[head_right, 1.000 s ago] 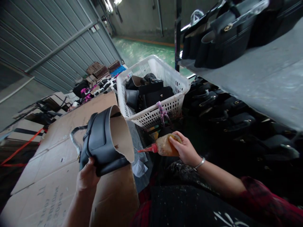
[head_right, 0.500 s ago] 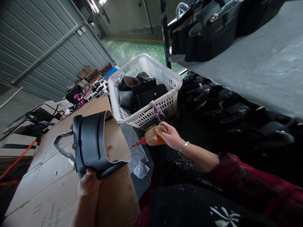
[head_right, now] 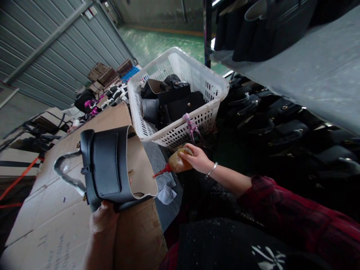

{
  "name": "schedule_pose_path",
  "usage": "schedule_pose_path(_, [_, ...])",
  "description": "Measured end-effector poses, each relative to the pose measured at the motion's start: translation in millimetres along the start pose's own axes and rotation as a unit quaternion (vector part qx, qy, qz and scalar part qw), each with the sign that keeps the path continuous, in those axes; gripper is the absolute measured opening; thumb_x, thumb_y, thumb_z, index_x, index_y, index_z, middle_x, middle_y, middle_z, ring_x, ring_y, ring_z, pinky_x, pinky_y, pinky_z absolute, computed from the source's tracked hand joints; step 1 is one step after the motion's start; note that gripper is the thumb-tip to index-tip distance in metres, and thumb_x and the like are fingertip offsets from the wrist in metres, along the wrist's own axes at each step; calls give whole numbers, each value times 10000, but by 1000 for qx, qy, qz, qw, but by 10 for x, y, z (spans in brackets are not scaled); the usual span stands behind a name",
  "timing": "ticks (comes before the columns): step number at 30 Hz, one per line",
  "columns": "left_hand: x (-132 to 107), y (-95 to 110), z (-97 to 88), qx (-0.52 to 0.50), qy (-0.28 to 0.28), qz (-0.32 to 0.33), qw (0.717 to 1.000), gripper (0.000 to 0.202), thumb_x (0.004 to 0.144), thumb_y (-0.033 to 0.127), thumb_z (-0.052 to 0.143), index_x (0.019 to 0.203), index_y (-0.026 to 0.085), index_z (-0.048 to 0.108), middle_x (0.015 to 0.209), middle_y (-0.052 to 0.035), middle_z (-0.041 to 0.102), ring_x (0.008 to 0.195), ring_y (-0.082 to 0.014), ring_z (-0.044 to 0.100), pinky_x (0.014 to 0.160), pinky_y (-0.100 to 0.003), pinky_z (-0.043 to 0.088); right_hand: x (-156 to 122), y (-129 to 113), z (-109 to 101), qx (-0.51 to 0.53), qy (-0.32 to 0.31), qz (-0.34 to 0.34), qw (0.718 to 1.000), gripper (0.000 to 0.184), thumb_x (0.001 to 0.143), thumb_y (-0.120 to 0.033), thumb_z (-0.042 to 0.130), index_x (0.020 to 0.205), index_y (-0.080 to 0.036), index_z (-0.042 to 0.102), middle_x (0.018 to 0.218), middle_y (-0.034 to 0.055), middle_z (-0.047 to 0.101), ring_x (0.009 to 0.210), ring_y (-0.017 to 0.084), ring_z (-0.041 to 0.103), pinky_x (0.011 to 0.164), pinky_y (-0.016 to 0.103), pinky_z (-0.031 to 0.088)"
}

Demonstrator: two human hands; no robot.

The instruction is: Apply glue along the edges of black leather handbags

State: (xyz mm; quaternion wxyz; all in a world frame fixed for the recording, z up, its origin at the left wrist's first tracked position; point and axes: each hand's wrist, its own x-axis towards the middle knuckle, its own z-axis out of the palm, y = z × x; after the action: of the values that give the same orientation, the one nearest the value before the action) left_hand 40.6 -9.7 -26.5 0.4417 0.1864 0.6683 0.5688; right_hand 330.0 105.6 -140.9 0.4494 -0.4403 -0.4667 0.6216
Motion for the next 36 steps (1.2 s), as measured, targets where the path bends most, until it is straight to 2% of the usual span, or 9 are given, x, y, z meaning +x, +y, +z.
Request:
schedule_pose_path(5, [38, -51, -18, -5, 38, 45, 998, 606, 266, 462, 889, 808, 252, 715, 969, -48, 714, 1252, -381, 465, 1105, -541, 279, -157, -21, -106, 10, -53, 35, 998, 355, 701, -504, 673, 724, -182, 525, 625, -42, 487, 581, 99, 438, 551, 237, 356])
schedule_pose_path(9, [48, -58, -21, -13, 74, 33, 997, 546, 194, 419, 900, 667, 246, 691, 858, -36, 709, 1234, -385, 473, 1079, -543, 327, -170, -21, -139, 0, -13, 23, 1000, 345, 699, -493, 683, 725, -184, 531, 631, -40, 487, 596, 103, 434, 559, 239, 351])
schedule_pose_path(12, [43, -54, -16, -20, 66, 33, 997, 552, 205, 399, 907, 694, 256, 693, 888, -25, 703, 1224, -357, 487, 1066, -507, 362, -106, -21, -97, 21, 37, 7, 999, 362, 687, -505, 694, 717, -191, 516, 630, -44, 479, 603, 104, 431, 569, 240, 353])
schedule_pose_path(16, [27, -53, -20, -20, 73, 21, 997, 614, 202, 384, 912, 767, 264, 703, 971, -15, 693, 1242, -332, 472, 1056, -445, 392, 11, -28, 16, 72, 46, 9, 996, 394, 671, -532, 696, 723, -197, 495, 630, -47, 489, 594, 103, 439, 563, 239, 358])
schedule_pose_path(21, [21, -53, -37, -12, 68, 15, 998, 657, 213, 393, 913, 824, 275, 702, 982, -12, 690, 1274, -338, 439, 1051, -450, 401, 44, 24, 72, 79, 21, 40, 996, 415, 640, -536, 721, 706, -185, 509, 634, -45, 506, 599, 99, 451, 562, 239, 359])
schedule_pose_path(25, [27, -54, -36, -5, 52, 36, 998, 587, 243, 402, 912, 764, 256, 683, 991, -20, 689, 1320, -334, 390, 1071, -435, 381, -106, 50, 31, 88, -14, 82, 993, 420, 632, -534, 732, 712, -179, 522, 623, -48, 504, 581, 92, 452, 548, 236, 359])
schedule_pose_path(30, [31, -66, -26, 7, 44, 62, 997, 633, 270, 396, 907, 844, 269, 673, 1070, -34, 682, 1393, -341, 263, 1065, -476, 387, -284, 18, -3, 92, -61, 138, 984, 430, 633, -543, 733, 731, -179, 526, 631, -43, 520, 576, 92, 465, 541, 234, 366])
schedule_pose_path(33, [34, -73, -24, 12, 49, 63, 997, 625, 276, 408, 899, 842, 268, 674, 1090, -36, 679, 1372, -349, 303, 1056, -487, 396, -289, 26, -5, 83, -54, 136, 986, 439, 622, -552, 736, 716, -179, 526, 624, -42, 510, 579, 94, 454, 543, 237, 361])
schedule_pose_path(36, [33, -68, -17, 5, 45, 62, 997, 578, 272, 397, 901, 790, 265, 682, 1050, -26, 690, 1325, -341, 383, 1051, -472, 407, -270, 53, -12, 88, -10, 119, 989, 442, 613, -556, 738, 719, -183, 526, 636, -41, 505, 594, 98, 448, 558, 242, 363])
